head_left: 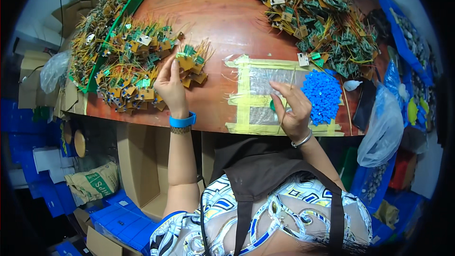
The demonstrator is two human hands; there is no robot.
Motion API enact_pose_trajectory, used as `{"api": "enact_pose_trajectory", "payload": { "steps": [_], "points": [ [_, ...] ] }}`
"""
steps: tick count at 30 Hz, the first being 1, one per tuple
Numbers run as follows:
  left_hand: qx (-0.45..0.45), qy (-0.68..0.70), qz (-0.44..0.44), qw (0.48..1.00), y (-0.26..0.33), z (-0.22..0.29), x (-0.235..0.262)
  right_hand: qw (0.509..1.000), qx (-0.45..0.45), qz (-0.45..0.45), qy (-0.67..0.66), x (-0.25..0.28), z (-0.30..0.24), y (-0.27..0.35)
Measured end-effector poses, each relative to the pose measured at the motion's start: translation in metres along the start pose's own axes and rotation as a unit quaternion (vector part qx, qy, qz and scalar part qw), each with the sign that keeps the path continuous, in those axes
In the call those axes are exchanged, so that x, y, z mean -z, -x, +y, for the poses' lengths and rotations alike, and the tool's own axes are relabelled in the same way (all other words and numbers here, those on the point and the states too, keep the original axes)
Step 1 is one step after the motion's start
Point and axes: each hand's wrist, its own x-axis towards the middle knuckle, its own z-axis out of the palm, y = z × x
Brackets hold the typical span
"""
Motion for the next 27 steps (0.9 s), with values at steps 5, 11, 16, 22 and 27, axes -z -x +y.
{"api": "enact_pose_trajectory", "payload": {
  "steps": [5, 11, 16, 22, 27],
  "points": [
    [-0.088, -0.389, -0.013, 0.917, -0.022, -0.037, 0.035, 1.0, 0.014, -0.007, -0.002, -0.002, -0.001, 0.003],
    [-0.273, -0.636, -0.22, 0.687, 0.027, 0.002, -0.001, 1.0, -0.026, -0.003, 0.017, 0.009, 0.007, 0.014],
    [-0.312, -0.648, -0.305, 0.624, 0.012, -0.041, 0.022, 1.0, -0.019, 0.005, 0.02, 0.015, 0.009, 0.021],
    [-0.352, -0.687, -0.287, 0.568, -0.043, -0.058, 0.024, 1.0, -0.016, 0.016, 0.011, 0.021, 0.013, 0.017],
    [-0.324, -0.774, -0.265, 0.476, -0.079, -0.059, -0.001, 0.998, -0.032, 0.042, 0.018, 0.03, 0.025, 0.02]
  ]
}}
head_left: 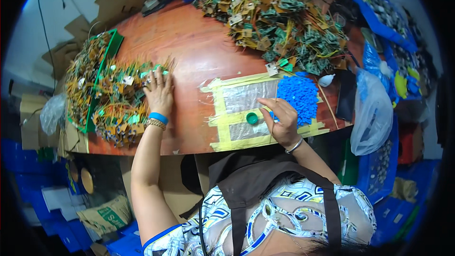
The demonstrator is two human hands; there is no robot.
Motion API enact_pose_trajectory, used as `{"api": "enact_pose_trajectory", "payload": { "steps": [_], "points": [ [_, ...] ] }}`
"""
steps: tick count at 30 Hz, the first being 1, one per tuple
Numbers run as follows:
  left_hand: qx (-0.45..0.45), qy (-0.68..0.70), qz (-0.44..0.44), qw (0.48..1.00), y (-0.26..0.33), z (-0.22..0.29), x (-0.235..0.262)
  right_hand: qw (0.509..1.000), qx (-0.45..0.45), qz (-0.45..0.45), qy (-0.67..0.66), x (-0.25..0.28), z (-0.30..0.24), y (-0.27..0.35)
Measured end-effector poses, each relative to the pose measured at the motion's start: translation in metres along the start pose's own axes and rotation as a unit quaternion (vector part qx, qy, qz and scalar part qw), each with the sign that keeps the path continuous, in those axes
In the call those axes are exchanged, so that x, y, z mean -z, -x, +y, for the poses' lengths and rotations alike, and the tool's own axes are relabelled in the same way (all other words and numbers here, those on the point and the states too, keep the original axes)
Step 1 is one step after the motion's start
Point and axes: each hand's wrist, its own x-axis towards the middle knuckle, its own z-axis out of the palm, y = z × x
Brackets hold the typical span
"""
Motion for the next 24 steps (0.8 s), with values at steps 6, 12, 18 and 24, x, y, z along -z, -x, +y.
{"api": "enact_pose_trajectory", "payload": {
  "steps": [6, 12, 18, 24],
  "points": [
    [0.084, -0.009, -0.034, 0.996, 0.001, -0.013, -0.008, 1.0, 0.002, -0.001, 0.014, 0.007, 0.009, 0.0],
    [0.066, 0.039, -0.036, 0.996, -0.005, 0.012, 0.023, 0.999, 0.013, 0.003, 0.038, 0.019, 0.024, -0.02],
    [-0.04, 0.486, 0.024, 0.873, -0.068, 0.091, 0.078, 0.994, -0.033, 0.01, 0.105, 0.009, 0.05, -0.059],
    [0.165, 0.771, -0.12, 0.603, -0.19, 0.153, 0.078, 0.977, -0.004, -0.035, 0.209, -0.039, 0.082, -0.09]
  ]
}}
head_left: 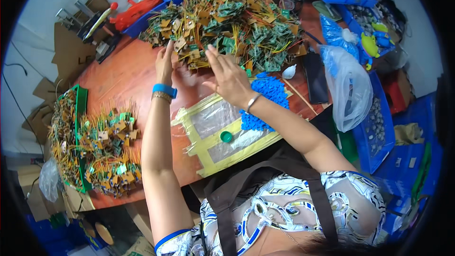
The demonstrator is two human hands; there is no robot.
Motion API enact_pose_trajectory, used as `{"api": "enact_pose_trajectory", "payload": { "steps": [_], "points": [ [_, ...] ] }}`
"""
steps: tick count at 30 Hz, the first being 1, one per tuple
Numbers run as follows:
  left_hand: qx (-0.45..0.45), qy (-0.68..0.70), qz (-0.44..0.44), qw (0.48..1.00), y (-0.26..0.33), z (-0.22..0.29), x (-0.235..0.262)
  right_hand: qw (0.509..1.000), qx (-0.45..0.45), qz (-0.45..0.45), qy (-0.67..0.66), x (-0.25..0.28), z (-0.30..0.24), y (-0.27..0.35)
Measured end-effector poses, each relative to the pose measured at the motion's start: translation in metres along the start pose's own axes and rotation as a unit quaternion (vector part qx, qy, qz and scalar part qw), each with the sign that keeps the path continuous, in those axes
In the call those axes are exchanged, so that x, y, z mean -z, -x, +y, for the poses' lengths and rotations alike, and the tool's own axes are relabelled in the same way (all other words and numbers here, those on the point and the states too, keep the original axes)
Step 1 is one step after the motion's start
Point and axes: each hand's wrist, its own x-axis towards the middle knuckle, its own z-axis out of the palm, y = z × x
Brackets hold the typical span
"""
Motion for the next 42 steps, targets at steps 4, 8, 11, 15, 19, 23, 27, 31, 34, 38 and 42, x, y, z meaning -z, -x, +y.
{"api": "enact_pose_trajectory", "payload": {
  "steps": [4, 8, 11, 15, 19, 23, 27, 31, 34, 38, 42],
  "points": [
    [0.008, 0.09, -0.135, 0.987, -0.039, -0.03, -0.004, 0.997, -0.062, -0.038, -0.032, -0.033, 0.006, -0.02],
    [-0.057, 0.139, -0.169, 0.974, -0.035, -0.03, -0.026, 0.995, -0.087, -0.041, -0.008, -0.048, 0.019, -0.024],
    [-0.043, 0.186, -0.179, 0.965, -0.023, -0.027, -0.031, 0.991, -0.099, -0.073, -0.045, -0.045, 0.017, -0.026],
    [-0.004, 0.22, -0.225, 0.949, -0.002, -0.029, -0.022, 0.991, -0.067, -0.044, -0.104, -0.045, 0.013, -0.016],
    [0.032, 0.263, -0.249, 0.932, 0.018, -0.04, -0.003, 0.988, -0.048, -0.048, -0.14, -0.041, -0.009, -0.005],
    [0.079, 0.259, -0.265, 0.925, 0.051, -0.036, 0.011, 0.987, -0.022, -0.023, -0.16, -0.04, -0.015, 0.012],
    [0.081, 0.178, -0.162, 0.967, 0.063, -0.037, 0.015, 0.983, -0.029, -0.04, -0.179, -0.04, -0.019, 0.016],
    [-0.011, 0.056, -0.055, 0.997, 0.077, -0.031, 0.003, 0.991, -0.027, -0.041, -0.127, -0.036, -0.016, 0.022],
    [-0.062, 0.014, -0.007, 0.998, 0.079, -0.039, 0.006, 0.994, -0.013, -0.035, -0.105, -0.016, -0.019, 0.02],
    [-0.142, -0.08, -0.002, 0.987, 0.068, -0.053, 0.016, 0.989, -0.059, -0.027, -0.135, -0.004, -0.012, 0.02],
    [-0.125, -0.021, -0.072, 0.989, 0.069, -0.057, 0.014, 0.986, -0.041, -0.024, -0.16, -0.012, -0.008, 0.025]
  ]
}}
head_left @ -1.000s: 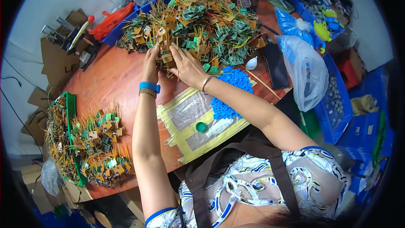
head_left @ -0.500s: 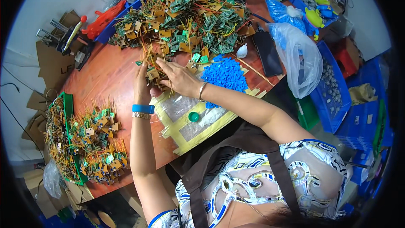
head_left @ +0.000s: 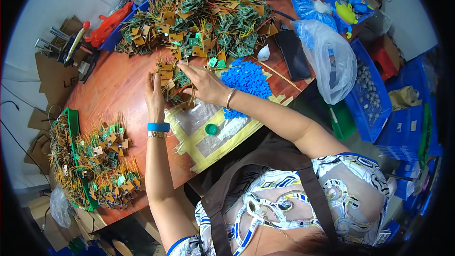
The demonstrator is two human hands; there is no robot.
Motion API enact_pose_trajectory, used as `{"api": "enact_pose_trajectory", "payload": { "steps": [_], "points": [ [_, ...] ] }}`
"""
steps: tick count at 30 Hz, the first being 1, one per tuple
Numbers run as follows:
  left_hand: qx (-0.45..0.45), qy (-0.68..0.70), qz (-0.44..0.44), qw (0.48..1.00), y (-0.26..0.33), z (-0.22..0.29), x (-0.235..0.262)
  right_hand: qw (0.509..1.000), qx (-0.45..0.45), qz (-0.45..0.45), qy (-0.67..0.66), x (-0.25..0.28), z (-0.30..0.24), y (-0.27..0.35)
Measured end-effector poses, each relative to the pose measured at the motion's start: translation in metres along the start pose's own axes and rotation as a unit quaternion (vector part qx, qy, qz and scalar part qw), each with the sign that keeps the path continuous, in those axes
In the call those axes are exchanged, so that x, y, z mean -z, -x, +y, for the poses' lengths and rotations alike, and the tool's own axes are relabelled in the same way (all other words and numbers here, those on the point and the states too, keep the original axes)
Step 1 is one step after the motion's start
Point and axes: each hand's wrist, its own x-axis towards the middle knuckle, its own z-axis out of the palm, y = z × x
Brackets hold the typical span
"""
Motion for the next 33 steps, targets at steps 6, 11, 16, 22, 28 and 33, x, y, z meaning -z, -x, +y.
{"api": "enact_pose_trajectory", "payload": {
  "steps": [6, 11, 16, 22, 28, 33],
  "points": [
    [0.011, -0.007, 0.069, 0.998, 0.022, 0.019, 0.002, 1.0, 0.021, -0.006, -0.018, -0.013, -0.005, 0.004],
    [-0.213, -0.231, 0.156, 0.936, 0.046, 0.044, -0.011, 1.0, -0.003, -0.029, 0.001, -0.011, 0.008, 0.004],
    [-0.397, -0.267, 0.084, 0.874, 0.069, 0.063, -0.033, 0.997, -0.02, -0.062, -0.046, 0.024, 0.006, -0.006],
    [-0.376, -0.35, -0.062, 0.855, 0.053, 0.076, -0.09, 0.994, -0.055, 0.08, 0.052, 0.072, 0.03, -0.006],
    [-0.169, -0.283, 0.005, 0.944, -0.016, 0.059, -0.122, 0.985, -0.018, 0.086, 0.151, 0.071, 0.029, -0.001],
    [-0.07, -0.271, -0.029, 0.96, -0.041, 0.056, -0.13, 0.98, -0.096, -0.022, 0.174, 0.058, 0.038, -0.002]
  ]
}}
